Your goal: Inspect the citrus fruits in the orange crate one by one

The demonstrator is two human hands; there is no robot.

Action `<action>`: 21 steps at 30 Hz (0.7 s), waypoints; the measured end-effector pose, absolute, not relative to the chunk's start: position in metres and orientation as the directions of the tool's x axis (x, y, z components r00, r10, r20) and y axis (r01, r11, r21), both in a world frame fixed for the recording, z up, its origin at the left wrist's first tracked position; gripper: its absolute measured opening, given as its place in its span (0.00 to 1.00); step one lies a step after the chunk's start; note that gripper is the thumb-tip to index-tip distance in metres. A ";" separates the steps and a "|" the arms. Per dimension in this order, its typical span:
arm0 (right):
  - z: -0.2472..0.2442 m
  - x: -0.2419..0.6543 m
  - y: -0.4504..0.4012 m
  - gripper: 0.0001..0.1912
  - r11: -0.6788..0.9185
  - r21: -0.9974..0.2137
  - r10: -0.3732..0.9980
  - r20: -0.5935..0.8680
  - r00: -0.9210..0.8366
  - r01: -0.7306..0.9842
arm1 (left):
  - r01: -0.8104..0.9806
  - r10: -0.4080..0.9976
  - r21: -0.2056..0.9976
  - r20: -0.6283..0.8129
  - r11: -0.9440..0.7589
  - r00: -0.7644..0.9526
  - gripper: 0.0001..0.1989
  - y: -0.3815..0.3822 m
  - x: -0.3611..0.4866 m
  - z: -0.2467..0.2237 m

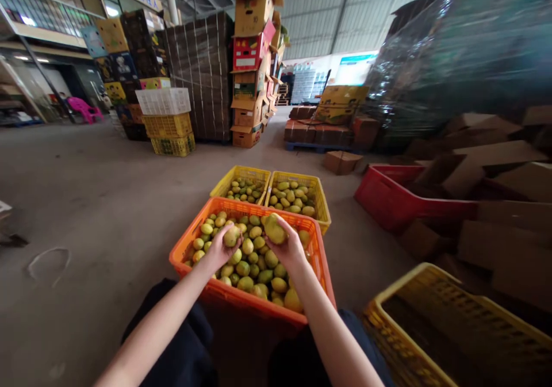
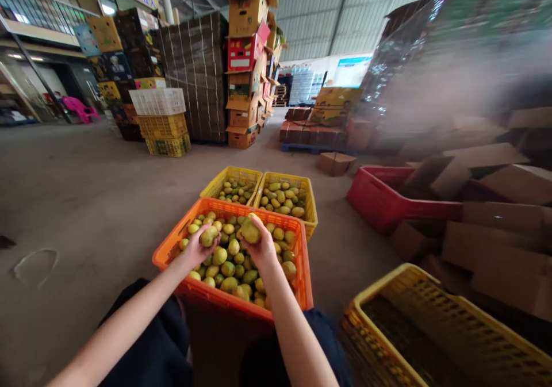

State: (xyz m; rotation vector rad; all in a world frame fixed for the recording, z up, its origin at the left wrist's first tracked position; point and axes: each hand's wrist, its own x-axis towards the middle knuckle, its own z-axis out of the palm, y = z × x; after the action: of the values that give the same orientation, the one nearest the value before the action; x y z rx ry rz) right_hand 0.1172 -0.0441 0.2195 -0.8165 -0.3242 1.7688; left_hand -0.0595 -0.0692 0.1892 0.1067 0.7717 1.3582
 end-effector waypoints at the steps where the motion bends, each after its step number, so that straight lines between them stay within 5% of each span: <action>1: 0.223 0.115 -0.042 0.07 -0.347 -0.574 0.924 -0.343 -0.167 -0.741 | -0.843 0.899 0.481 -0.437 0.240 0.007 0.06 -0.064 -0.060 0.192; 6: 0.236 0.105 -0.039 0.10 -0.386 -0.490 0.913 -0.326 -0.246 -0.782 | -0.929 0.941 0.307 -0.320 0.209 0.106 0.11 -0.039 -0.051 0.215; 11: 0.235 0.097 -0.027 0.14 -0.360 -0.463 0.907 -0.377 -0.187 -0.810 | -0.911 0.957 0.392 -0.289 0.129 0.011 0.13 -0.024 -0.024 0.228; 21: 0.226 0.102 -0.012 0.16 -0.287 -0.437 0.920 -0.373 -0.118 -0.852 | -0.932 0.940 0.327 -0.339 0.155 0.037 0.21 -0.006 0.011 0.216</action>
State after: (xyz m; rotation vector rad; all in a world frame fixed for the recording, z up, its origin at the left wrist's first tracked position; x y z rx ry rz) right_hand 0.1015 -0.0121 0.2258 -0.6877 -0.1334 1.7324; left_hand 0.0106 -0.0061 0.2160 0.0180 0.5365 1.4366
